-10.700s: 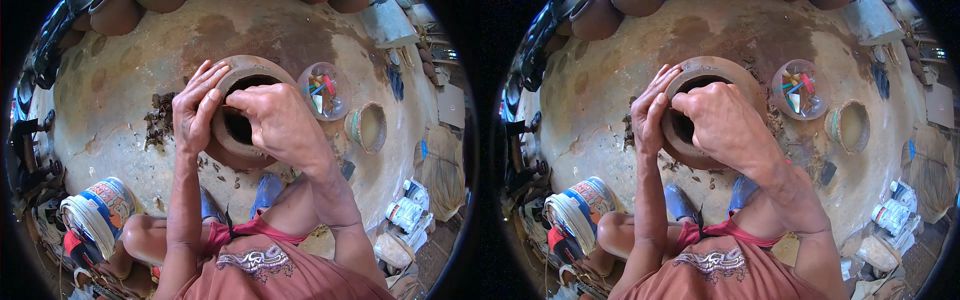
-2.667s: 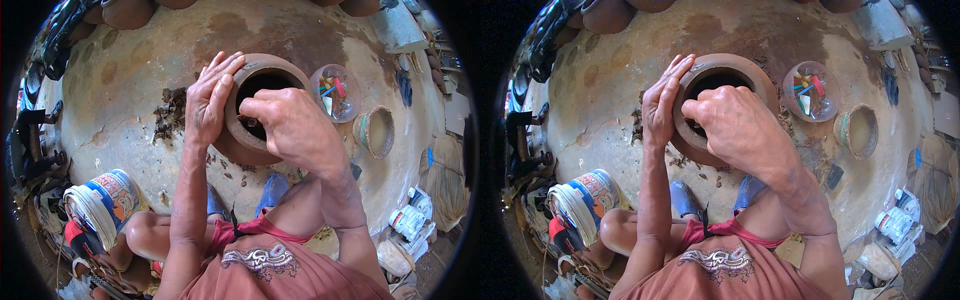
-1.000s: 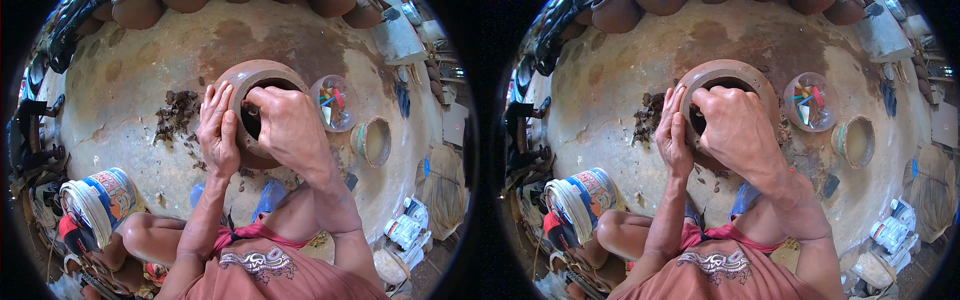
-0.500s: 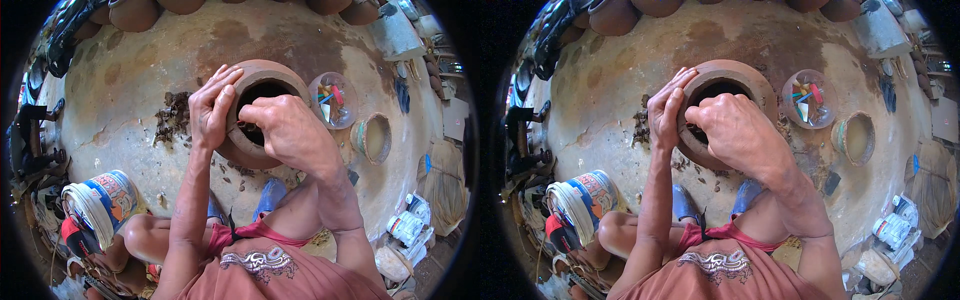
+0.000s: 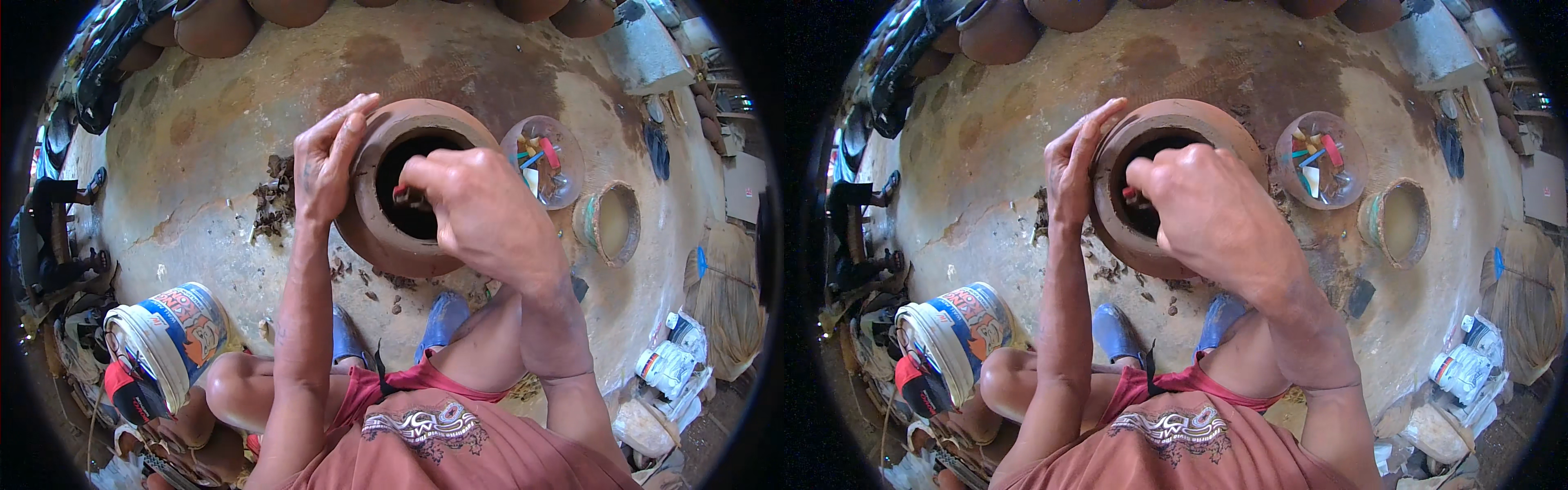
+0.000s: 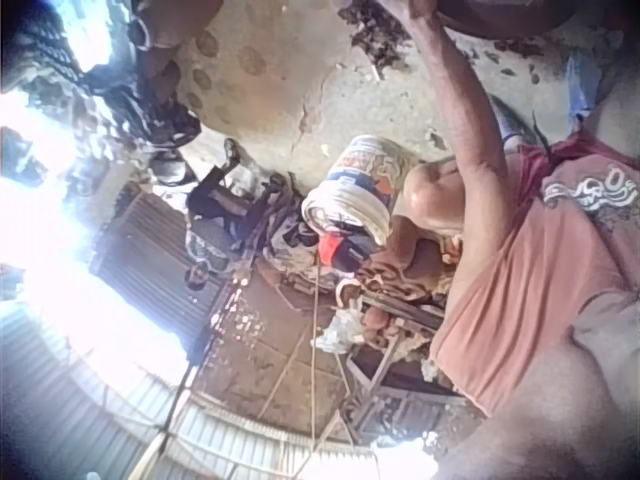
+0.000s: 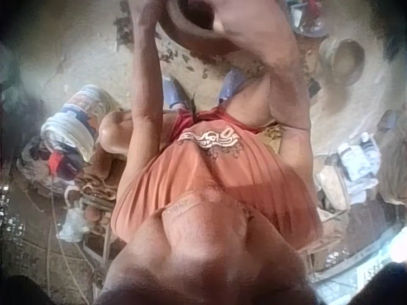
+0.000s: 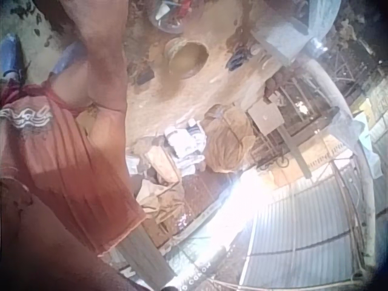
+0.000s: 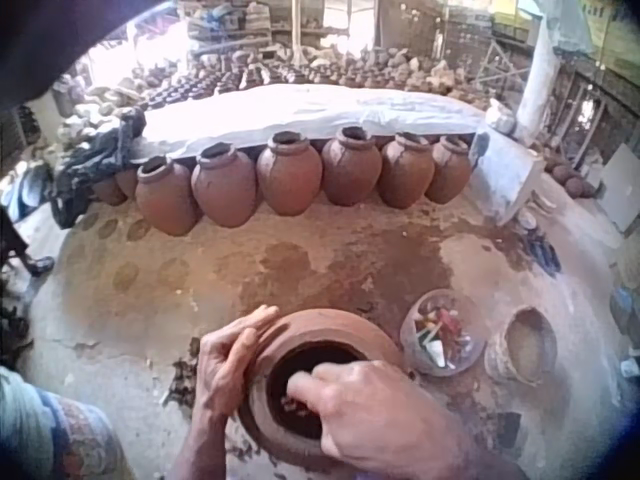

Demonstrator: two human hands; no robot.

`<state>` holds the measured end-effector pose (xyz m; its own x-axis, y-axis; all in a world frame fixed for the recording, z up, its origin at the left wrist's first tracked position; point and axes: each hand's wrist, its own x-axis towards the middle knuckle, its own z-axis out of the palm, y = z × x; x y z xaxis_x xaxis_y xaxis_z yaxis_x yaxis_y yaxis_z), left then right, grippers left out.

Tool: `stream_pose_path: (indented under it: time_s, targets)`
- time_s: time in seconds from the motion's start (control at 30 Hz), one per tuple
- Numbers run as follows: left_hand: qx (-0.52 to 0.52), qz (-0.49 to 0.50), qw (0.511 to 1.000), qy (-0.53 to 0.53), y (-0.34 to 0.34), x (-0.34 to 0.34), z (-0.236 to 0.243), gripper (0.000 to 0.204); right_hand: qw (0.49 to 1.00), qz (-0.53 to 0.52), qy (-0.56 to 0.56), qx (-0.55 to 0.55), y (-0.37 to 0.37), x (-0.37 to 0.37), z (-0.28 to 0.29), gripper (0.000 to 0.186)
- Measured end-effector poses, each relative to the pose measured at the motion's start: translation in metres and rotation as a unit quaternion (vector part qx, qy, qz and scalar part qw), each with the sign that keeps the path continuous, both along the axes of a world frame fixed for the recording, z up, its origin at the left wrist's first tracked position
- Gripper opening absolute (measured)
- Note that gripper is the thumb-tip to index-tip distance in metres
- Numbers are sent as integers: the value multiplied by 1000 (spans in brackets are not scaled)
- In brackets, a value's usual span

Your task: The person smooths the exterior and interior rim of a clay pot using a piece of cloth and a small smoothing tool while the pot sits on a manual wheel.

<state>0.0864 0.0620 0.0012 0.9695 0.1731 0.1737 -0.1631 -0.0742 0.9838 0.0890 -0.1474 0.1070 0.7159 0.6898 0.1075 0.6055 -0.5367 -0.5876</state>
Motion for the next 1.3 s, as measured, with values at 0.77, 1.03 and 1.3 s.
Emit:
stream_pose_path:
  time_s: [0.77,1.03,1.3]
  targets:
    - [65,-77,995,-2,-6,-11,7,44,998,-50,-28,4,20,-5,-11,17]
    - [53,-162,985,-12,6,16,4,41,1000,13,-12,-16,17,-7,-5,19]
    - [5,-274,961,27,2,48,8,42,998,57,10,-37,7,-4,-4,24]
